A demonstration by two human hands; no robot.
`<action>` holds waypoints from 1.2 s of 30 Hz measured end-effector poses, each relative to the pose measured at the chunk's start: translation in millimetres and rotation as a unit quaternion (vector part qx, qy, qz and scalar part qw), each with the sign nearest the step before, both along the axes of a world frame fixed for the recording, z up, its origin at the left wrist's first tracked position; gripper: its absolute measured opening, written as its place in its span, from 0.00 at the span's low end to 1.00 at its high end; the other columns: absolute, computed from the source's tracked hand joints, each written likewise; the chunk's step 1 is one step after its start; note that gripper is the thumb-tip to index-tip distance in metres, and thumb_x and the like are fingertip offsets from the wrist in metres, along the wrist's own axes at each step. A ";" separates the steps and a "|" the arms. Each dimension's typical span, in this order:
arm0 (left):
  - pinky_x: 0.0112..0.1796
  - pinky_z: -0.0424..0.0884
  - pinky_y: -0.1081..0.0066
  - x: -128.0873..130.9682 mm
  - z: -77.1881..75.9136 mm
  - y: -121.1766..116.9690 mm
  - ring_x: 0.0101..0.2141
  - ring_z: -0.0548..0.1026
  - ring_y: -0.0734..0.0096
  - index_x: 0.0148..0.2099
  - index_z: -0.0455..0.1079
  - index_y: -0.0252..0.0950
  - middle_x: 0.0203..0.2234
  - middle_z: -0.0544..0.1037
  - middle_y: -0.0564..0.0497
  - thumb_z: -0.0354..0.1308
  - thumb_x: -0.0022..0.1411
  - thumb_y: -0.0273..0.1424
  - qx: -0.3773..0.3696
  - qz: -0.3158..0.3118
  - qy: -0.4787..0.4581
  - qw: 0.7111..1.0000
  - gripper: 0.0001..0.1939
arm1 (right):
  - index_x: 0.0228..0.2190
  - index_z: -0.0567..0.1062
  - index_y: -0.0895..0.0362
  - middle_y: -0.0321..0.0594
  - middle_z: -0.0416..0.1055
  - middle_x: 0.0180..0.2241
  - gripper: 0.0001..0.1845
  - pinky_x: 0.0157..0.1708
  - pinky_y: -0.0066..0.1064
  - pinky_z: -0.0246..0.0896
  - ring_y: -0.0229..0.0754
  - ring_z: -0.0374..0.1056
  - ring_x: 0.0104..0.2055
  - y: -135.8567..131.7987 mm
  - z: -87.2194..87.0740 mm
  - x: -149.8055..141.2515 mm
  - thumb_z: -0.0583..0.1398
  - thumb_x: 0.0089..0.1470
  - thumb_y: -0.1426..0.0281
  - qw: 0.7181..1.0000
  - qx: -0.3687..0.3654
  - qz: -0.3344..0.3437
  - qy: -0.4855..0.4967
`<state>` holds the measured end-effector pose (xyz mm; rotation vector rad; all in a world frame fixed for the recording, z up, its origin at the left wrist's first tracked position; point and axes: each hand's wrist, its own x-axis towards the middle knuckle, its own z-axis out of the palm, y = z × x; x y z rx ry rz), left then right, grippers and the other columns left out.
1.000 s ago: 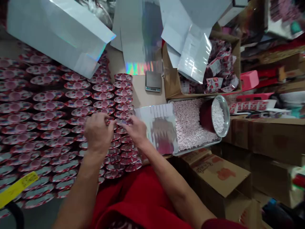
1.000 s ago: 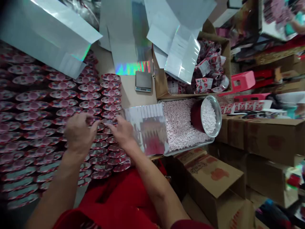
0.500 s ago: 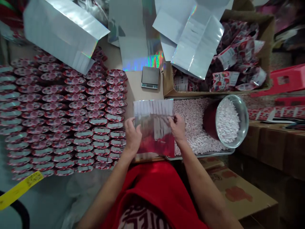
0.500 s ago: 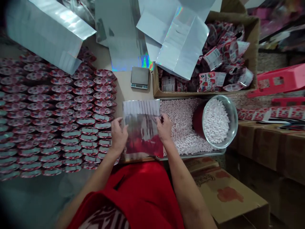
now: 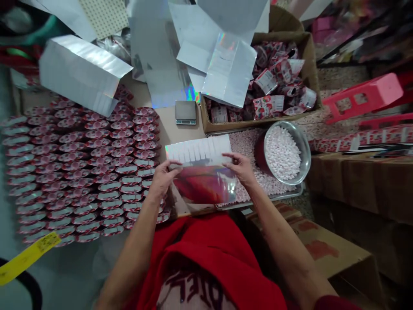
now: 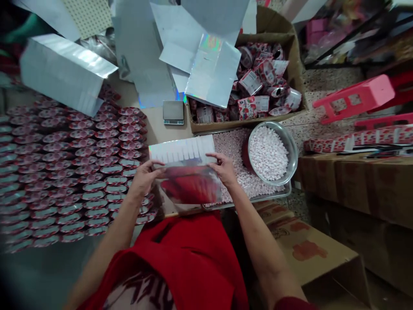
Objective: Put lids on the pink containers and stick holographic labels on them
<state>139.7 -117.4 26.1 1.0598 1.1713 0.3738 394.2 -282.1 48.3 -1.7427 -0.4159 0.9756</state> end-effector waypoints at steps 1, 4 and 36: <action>0.32 0.71 0.75 -6.3 4.9 1.0 0.27 0.74 0.73 0.45 0.78 0.35 0.28 0.78 0.54 0.77 0.43 0.36 -0.003 -0.025 0.004 1.000 0.25 | 0.40 0.84 0.56 0.33 0.77 0.29 0.23 0.31 0.29 0.64 0.37 0.67 0.28 -0.4 1.4 -1.2 0.74 0.40 0.62 0.999 0.004 0.023 0.024; 0.31 0.70 0.74 -21.0 16.0 0.9 0.26 0.73 0.73 0.46 0.82 0.36 0.28 0.80 0.53 0.79 0.40 0.33 0.008 -0.073 0.023 0.997 0.27 | 0.42 0.85 0.55 0.36 0.81 0.33 0.28 0.35 0.33 0.67 0.40 0.71 0.31 -2.8 5.6 -6.1 0.77 0.36 0.61 0.997 0.005 0.056 0.056; 0.34 0.68 0.72 -89.8 78.6 54.1 0.29 0.72 0.72 0.27 0.80 0.44 0.24 0.82 0.60 0.78 0.31 0.47 0.015 0.021 0.133 0.991 0.20 | 0.27 0.84 0.58 0.34 0.73 0.22 0.22 0.28 0.27 0.53 0.35 0.62 0.25 47.1 43.5 -31.0 0.73 0.42 0.51 0.976 -0.041 0.199 0.078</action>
